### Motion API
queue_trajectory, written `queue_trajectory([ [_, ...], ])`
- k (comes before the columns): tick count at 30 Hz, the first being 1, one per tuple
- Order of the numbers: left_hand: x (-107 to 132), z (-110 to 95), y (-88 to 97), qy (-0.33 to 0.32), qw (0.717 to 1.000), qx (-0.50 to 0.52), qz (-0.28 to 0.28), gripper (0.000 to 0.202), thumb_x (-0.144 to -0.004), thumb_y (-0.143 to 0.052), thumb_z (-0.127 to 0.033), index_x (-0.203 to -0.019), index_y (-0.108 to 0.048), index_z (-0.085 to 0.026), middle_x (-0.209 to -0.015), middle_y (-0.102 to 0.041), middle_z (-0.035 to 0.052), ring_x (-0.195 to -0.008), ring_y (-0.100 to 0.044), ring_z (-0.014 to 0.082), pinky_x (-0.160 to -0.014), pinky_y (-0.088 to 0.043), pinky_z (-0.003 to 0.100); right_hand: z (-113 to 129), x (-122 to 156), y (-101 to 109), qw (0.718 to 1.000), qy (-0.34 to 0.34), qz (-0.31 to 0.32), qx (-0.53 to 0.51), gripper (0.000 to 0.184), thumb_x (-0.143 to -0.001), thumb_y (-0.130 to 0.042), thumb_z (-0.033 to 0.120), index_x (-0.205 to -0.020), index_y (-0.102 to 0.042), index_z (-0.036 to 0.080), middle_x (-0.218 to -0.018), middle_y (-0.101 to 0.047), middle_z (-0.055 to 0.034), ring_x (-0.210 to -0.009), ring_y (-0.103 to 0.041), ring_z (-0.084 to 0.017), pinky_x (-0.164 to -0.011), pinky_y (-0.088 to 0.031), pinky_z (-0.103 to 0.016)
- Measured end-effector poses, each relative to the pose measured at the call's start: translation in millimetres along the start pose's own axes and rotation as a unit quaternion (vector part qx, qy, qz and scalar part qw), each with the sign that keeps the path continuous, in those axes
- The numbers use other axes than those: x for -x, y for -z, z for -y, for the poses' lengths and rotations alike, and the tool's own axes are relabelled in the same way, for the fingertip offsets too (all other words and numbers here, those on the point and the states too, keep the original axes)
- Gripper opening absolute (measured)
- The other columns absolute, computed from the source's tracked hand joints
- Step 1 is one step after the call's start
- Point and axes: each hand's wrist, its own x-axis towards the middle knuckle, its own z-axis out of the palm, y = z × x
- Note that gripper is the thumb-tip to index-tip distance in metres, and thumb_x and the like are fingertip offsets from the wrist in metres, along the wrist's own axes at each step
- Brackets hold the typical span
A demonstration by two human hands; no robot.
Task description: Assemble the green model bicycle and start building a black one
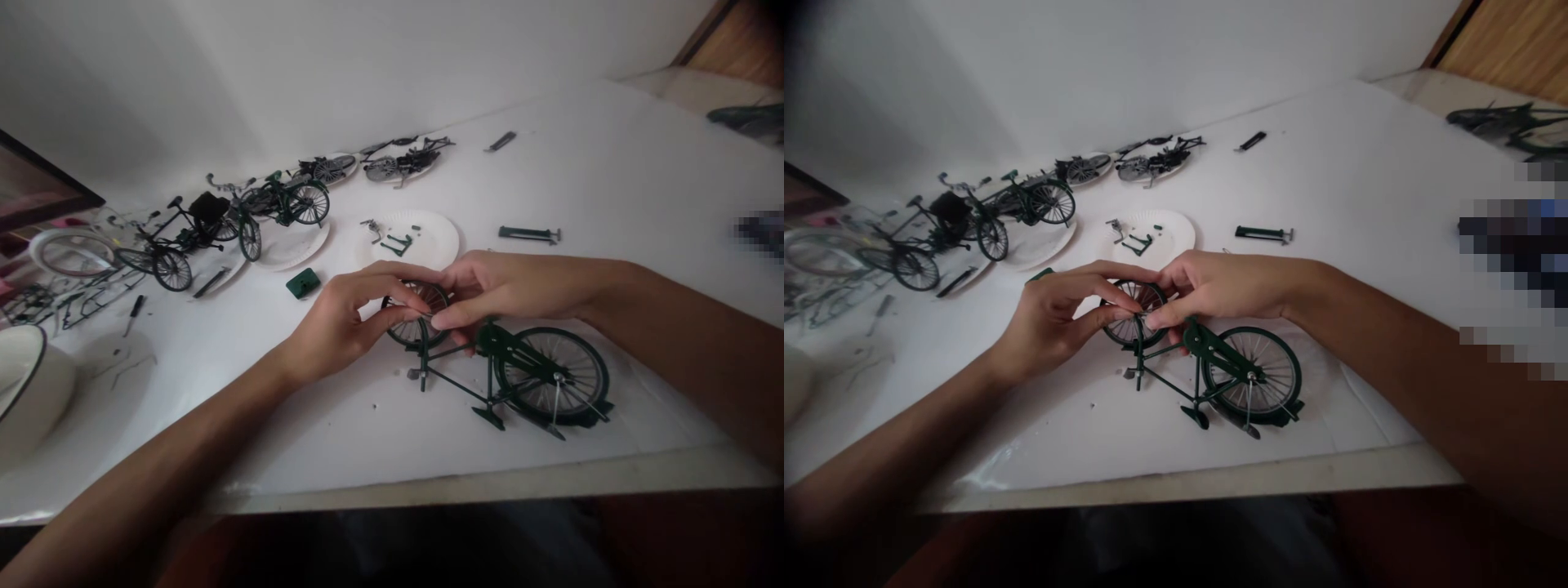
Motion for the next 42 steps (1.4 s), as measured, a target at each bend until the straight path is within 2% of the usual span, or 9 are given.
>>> queue_trajectory([
  [5,3.1,-0.8,-1.4,0.012,0.999,-0.007,-0.03,0.009,-0.09,-0.073,-0.023,-0.098,-0.073,-0.019,-0.13,-0.069,0.0105,-0.11,-0.07,0.0242,-0.093,-0.059,0.038,-1.0,0.3,0.0,1.0,-0.001,-0.005,-0.009,0.029,-0.085,-0.073,0.04,-0.105,-0.071,0.019,-0.084,-0.069,-0.0029,-0.079,-0.066,-0.017,-0.075,-0.056,-0.032],
  [8,2.9,-1.5,0.3,0.004,0.999,-0.036,-0.019,0.004,-0.091,-0.071,-0.023,-0.094,-0.073,-0.02,-0.127,-0.071,0.0091,-0.106,-0.071,0.0236,-0.088,-0.061,0.037,-0.8,0.8,-0.2,1.0,-0.002,-0.008,0.0,0.032,-0.085,-0.073,0.042,-0.107,-0.072,0.018,-0.087,-0.07,-0.0039,-0.079,-0.066,-0.017,-0.076,-0.055,-0.031],
  [12,1.4,-1.4,2.1,-0.005,0.999,-0.04,-0.009,0.005,-0.092,-0.071,-0.022,-0.095,-0.074,-0.021,-0.125,-0.072,0.0081,-0.109,-0.07,0.0237,-0.091,-0.06,0.038,0.1,0.4,0.1,1.0,0.001,0.005,0.0,0.033,-0.086,-0.073,0.039,-0.112,-0.073,0.018,-0.088,-0.072,-0.0039,-0.077,-0.066,-0.016,-0.075,-0.054,-0.03],
  [23,-2.6,-4.6,3.5,-0.007,0.999,-0.017,0.033,0.008,-0.094,-0.067,-0.02,-0.095,-0.075,-0.021,-0.127,-0.07,0.0088,-0.114,-0.067,0.024,-0.092,-0.059,0.038,-2.1,0.8,1.3,0.999,0.015,0.031,-0.008,0.024,-0.088,-0.072,0.037,-0.103,-0.072,0.019,-0.082,-0.068,-0.0011,-0.075,-0.064,-0.014,-0.073,-0.053,-0.026],
  [28,-5.3,-2.4,4.5,-0.011,0.997,0.057,0.054,0.005,-0.091,-0.07,-0.017,-0.09,-0.075,-0.019,-0.115,-0.07,0.0094,-0.106,-0.067,0.0206,-0.09,-0.058,0.034,-2.9,0.1,0.3,0.996,0.011,0.077,-0.043,0.017,-0.088,-0.073,0.031,-0.096,-0.069,0.017,-0.084,-0.066,-0.0002,-0.073,-0.064,-0.012,-0.071,-0.054,-0.024],
  [31,-6.2,-1.4,5.4,0.009,0.99,0.113,0.089,0.003,-0.089,-0.073,-0.018,-0.089,-0.076,-0.017,-0.112,-0.067,0.01,-0.104,-0.066,0.0197,-0.089,-0.057,0.032,-1.6,0.2,-2.4,0.992,-0.01,0.109,-0.07,0.016,-0.087,-0.074,0.03,-0.091,-0.069,0.016,-0.074,-0.064,0.0017,-0.067,-0.063,-0.011,-0.065,-0.054,-0.022],
  [34,-5.2,-2.0,4.0,0.026,0.981,0.151,0.117,0.003,-0.089,-0.073,-0.018,-0.09,-0.076,-0.016,-0.112,-0.064,0.0102,-0.106,-0.064,0.0189,-0.094,-0.055,0.031,0.8,1.1,-4.5,0.988,-0.04,0.126,-0.084,0.015,-0.085,-0.076,0.029,-0.087,-0.069,0.016,-0.068,-0.063,0.0026,-0.061,-0.062,-0.01,-0.058,-0.053,-0.019],
  [39,-1.0,-4.8,-4.5,0.052,0.977,0.196,0.073,0.011,-0.097,-0.064,-0.02,-0.096,-0.073,-0.015,-0.111,-0.066,0.0104,-0.105,-0.065,0.0185,-0.095,-0.053,0.033,2.9,2.9,-4.9,0.985,-0.074,0.118,-0.101,0.016,-0.084,-0.075,0.026,-0.077,-0.065,0.016,-0.064,-0.061,0.0026,-0.058,-0.06,-0.01,-0.055,-0.054,-0.02],
  [42,1.0,-7.6,-7.1,0.061,0.982,0.177,0.039,0.008,-0.093,-0.07,-0.022,-0.091,-0.07,-0.014,-0.112,-0.068,0.011,-0.107,-0.065,0.0203,-0.096,-0.053,0.034,2.2,3.8,-5.1,0.985,-0.073,0.101,-0.118,0.011,-0.083,-0.075,0.024,-0.082,-0.067,0.017,-0.07,-0.061,0.0022,-0.061,-0.062,-0.012,-0.058,-0.057,-0.024],
])
